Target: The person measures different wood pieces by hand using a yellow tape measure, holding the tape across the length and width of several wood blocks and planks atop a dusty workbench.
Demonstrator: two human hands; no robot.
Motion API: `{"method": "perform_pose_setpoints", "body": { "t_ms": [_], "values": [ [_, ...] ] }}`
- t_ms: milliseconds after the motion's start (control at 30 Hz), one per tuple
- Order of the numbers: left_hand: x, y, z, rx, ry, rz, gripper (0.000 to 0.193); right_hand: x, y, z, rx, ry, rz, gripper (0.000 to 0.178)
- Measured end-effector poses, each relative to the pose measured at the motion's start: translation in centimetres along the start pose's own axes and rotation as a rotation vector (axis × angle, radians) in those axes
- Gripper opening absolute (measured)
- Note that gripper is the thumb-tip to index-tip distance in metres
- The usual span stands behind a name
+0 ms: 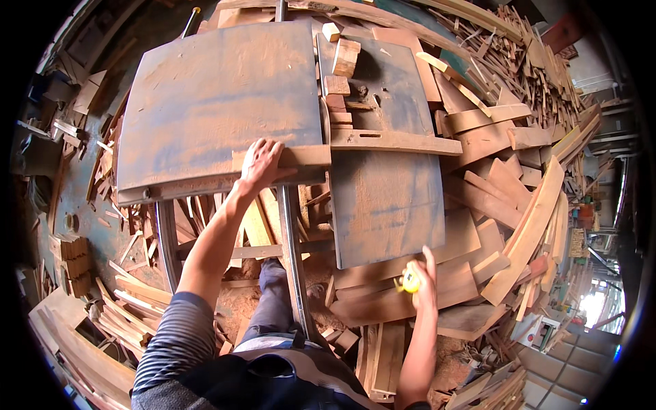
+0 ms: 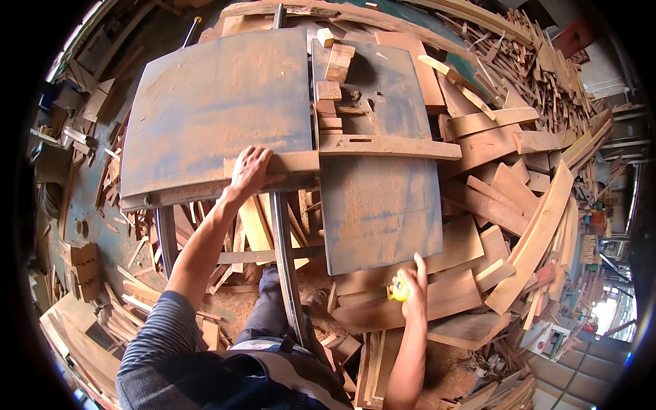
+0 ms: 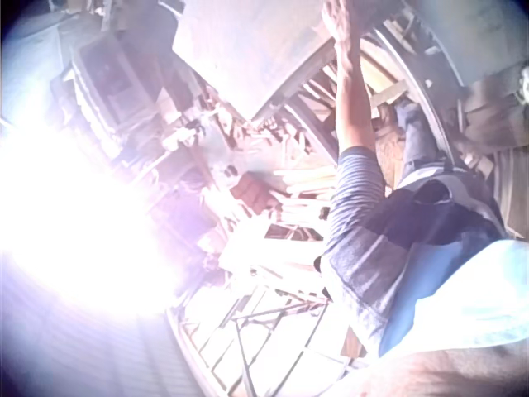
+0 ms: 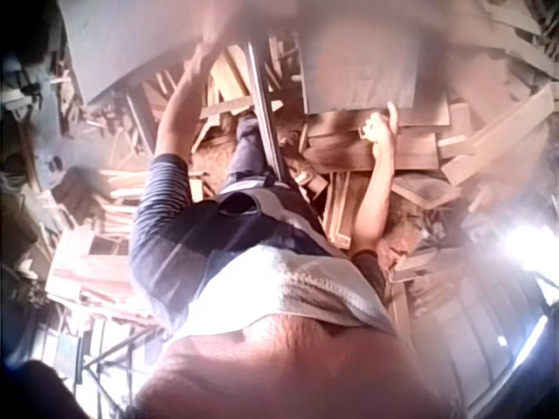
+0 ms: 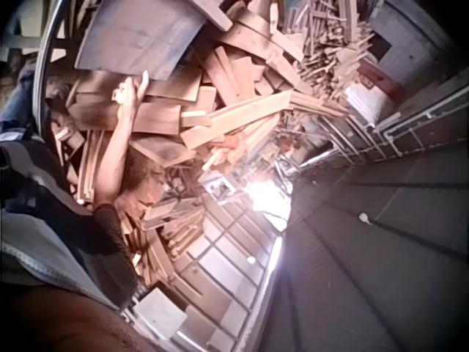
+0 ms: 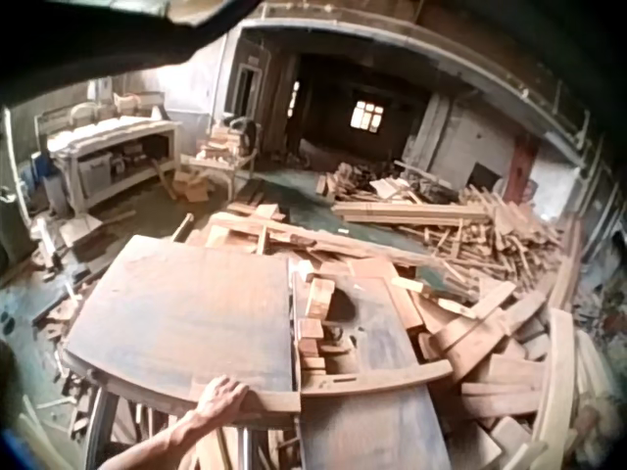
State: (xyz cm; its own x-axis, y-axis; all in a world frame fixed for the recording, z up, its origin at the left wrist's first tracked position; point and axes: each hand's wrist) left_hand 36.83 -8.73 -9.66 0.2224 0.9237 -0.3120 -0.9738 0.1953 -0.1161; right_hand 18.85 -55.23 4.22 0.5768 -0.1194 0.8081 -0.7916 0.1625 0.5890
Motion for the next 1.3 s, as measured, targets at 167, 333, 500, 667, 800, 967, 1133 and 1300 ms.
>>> {"method": "perform_pose_setpoints", "body": {
  "t_ms": [167,333,500,667,800,967,1133,1300],
  "values": [
    [-3.9,5.8,-0.5,0.024,0.05,0.002,0.07,4.0,-12.5,-2.0,0.09,0.765,0.306,0.062],
    [-8.3,11.4,0.5,0.022,0.046,0.021,0.068,9.8,-22.6,-8.8,-0.082,1.493,0.593,0.066],
    [-11.6,15.8,1.1,0.091,0.082,0.034,0.07,12.2,-28.5,-13.1,-0.179,1.851,0.659,0.06],
    [-13.7,18.8,1.0,0.16,0.101,0.056,0.07,12.3,-30.8,-12.6,-0.173,1.96,0.635,0.044],
    [-14.5,20.3,1.0,0.173,0.124,0.053,0.069,10.4,-28.3,-10.5,-0.142,2.011,0.745,0.033],
    [-15.1,20.9,1.2,0.142,0.167,0.071,0.066,7.4,-21.9,-5.9,-0.057,1.947,0.754,0.034],
    [-14.9,20.9,1.8,0.202,0.234,0.092,0.067,2.6,-11.4,0.7,-0.109,1.701,0.519,0.046],
    [-14.6,19.2,1.4,0.326,0.101,0.064,0.083,-6.3,2.2,9.0,-0.202,1.305,0.23,0.053]
  ]
}}
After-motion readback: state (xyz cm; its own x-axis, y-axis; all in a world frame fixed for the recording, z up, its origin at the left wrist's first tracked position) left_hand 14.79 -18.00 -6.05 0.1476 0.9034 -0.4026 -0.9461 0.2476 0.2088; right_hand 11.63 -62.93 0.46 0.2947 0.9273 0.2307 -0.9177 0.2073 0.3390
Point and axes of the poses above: each hand's wrist, its own y-axis away from the middle knuckle, its own z-axis out of the back of the hand, x = y × z, and after that the axes turned 5 degrees about x, right-handed
